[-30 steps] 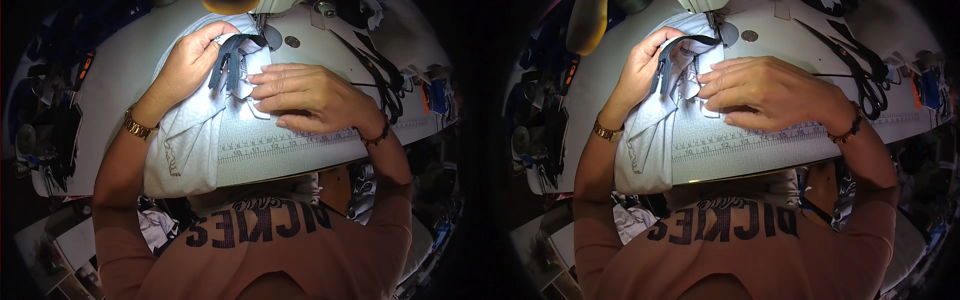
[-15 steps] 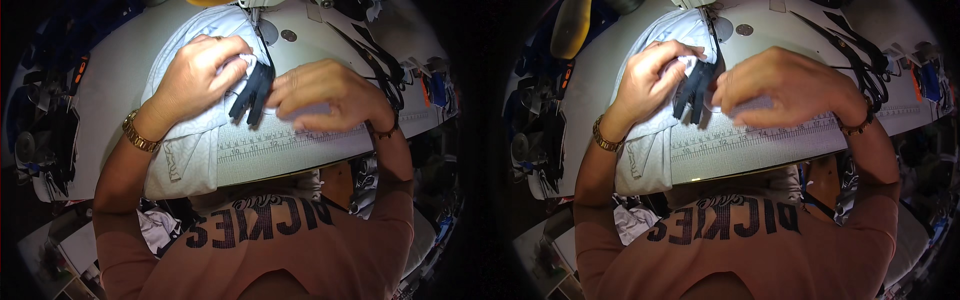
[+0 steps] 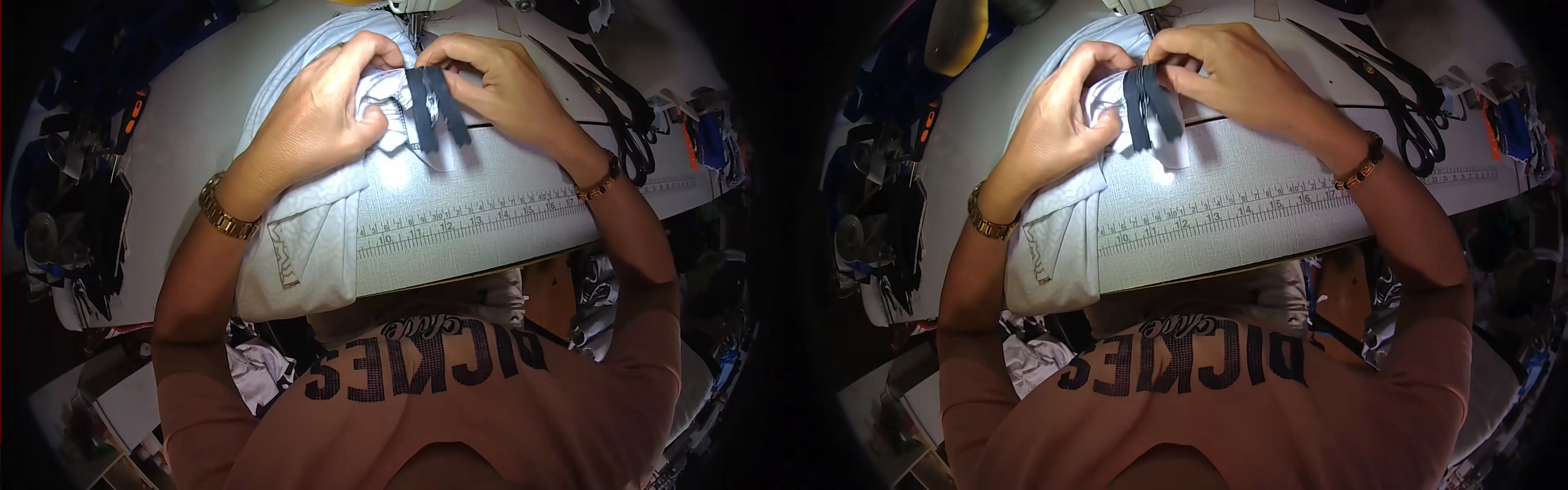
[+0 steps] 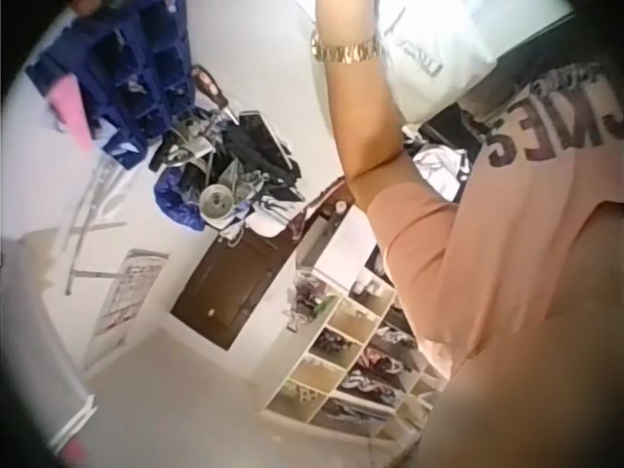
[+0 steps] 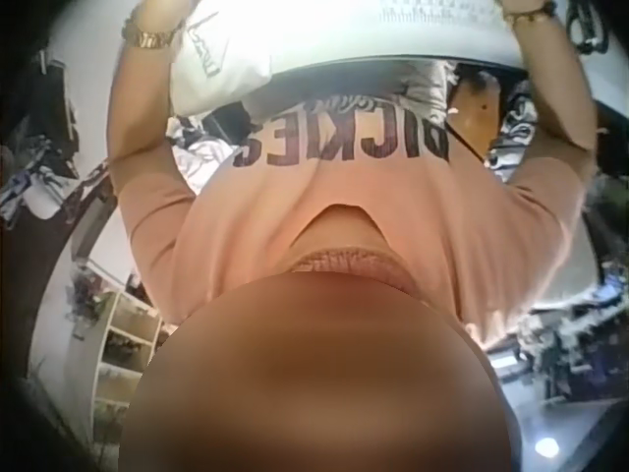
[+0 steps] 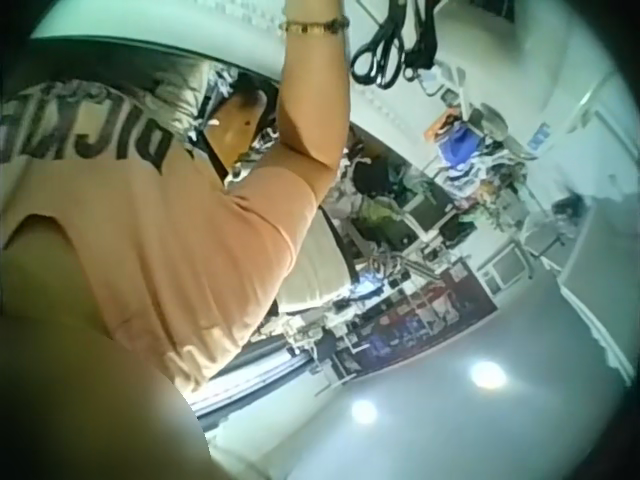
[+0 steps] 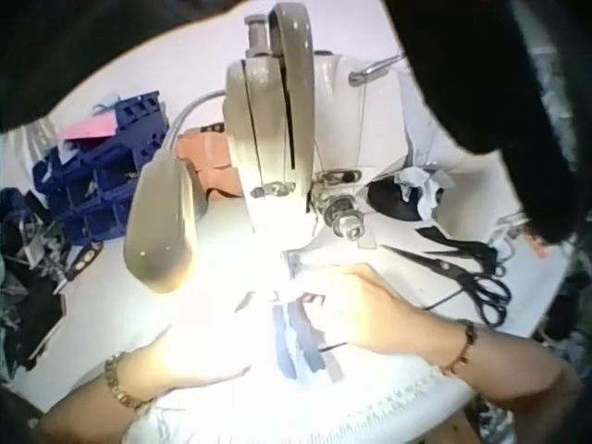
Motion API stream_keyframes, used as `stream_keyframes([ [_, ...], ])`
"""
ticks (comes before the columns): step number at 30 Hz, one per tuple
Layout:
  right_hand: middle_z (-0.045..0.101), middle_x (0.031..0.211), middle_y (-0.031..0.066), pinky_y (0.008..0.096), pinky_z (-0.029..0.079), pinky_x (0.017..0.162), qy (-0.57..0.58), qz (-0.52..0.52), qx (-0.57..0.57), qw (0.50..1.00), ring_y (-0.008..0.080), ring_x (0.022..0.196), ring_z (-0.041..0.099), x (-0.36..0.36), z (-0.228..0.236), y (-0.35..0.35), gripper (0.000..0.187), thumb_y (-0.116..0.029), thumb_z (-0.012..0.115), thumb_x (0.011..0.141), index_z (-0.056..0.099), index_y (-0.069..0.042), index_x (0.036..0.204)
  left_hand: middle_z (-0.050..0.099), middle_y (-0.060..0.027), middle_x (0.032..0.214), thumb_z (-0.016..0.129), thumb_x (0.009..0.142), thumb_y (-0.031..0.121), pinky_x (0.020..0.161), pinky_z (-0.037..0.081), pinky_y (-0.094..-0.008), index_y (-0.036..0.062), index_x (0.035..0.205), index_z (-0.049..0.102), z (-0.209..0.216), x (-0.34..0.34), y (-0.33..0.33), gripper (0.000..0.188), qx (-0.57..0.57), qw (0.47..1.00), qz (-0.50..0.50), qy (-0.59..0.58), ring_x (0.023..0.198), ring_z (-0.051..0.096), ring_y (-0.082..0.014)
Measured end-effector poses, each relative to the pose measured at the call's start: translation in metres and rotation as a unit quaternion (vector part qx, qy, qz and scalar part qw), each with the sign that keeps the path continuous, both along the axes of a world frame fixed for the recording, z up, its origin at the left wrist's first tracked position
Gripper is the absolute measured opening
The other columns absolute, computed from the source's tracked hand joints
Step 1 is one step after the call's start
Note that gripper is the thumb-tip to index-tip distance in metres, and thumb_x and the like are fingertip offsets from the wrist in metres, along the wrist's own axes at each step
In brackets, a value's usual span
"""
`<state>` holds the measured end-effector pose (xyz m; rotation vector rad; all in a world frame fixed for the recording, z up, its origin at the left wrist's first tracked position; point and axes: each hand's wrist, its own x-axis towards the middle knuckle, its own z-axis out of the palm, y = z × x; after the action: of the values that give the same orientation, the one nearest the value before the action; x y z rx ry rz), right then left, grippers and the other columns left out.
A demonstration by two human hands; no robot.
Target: Sewing a zipper onto a white fabric piece using a sewing machine.
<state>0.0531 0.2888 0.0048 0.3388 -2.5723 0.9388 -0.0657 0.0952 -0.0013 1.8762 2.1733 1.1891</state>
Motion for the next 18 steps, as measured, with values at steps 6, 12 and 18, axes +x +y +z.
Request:
stream_keyframes([
  [6,0.046,0.063,-0.0002,0.0259,0.033,0.054,-0.048,-0.057,-0.004,0.997,0.0077,0.059,0.04,-0.003,-0.002,0.005,0.031,-0.027,0.063,0.091,0.059,0.001,0.077,0.061,-0.0149,0.104,0.054,0.07,-0.004,0.094,0.044,-0.0356,0.0007,0.106,0.054,0.031,-0.024,-0.017,0.037,-0.091,0.996,0.004,0.0,0.107,0.059,-0.0284],
  [12,0.049,0.063,0.0003,0.0255,0.035,0.055,-0.031,-0.025,-0.029,0.999,0.0075,0.06,0.042,-0.003,-0.003,0.008,0.03,-0.026,0.064,0.09,0.059,0.0,0.078,0.063,-0.017,0.11,0.075,0.074,0.036,0.088,0.046,-0.0377,0.0004,0.112,0.061,0.024,0.002,-0.007,0.054,-0.03,0.996,0.01,0.082,0.1,0.06,-0.0293],
  [18,0.056,0.071,0.0028,0.0247,0.043,0.062,-0.012,-0.008,-0.011,1.0,0.0098,0.067,0.053,0.002,0.0,0.01,0.021,-0.02,0.065,0.088,0.06,-0.001,0.083,0.061,-0.0182,0.075,0.066,0.084,0.02,0.067,0.046,-0.0383,-0.0007,0.093,0.064,0.001,0.008,0.011,0.022,0.006,0.997,0.055,-0.049,0.072,0.06,-0.0296],
])
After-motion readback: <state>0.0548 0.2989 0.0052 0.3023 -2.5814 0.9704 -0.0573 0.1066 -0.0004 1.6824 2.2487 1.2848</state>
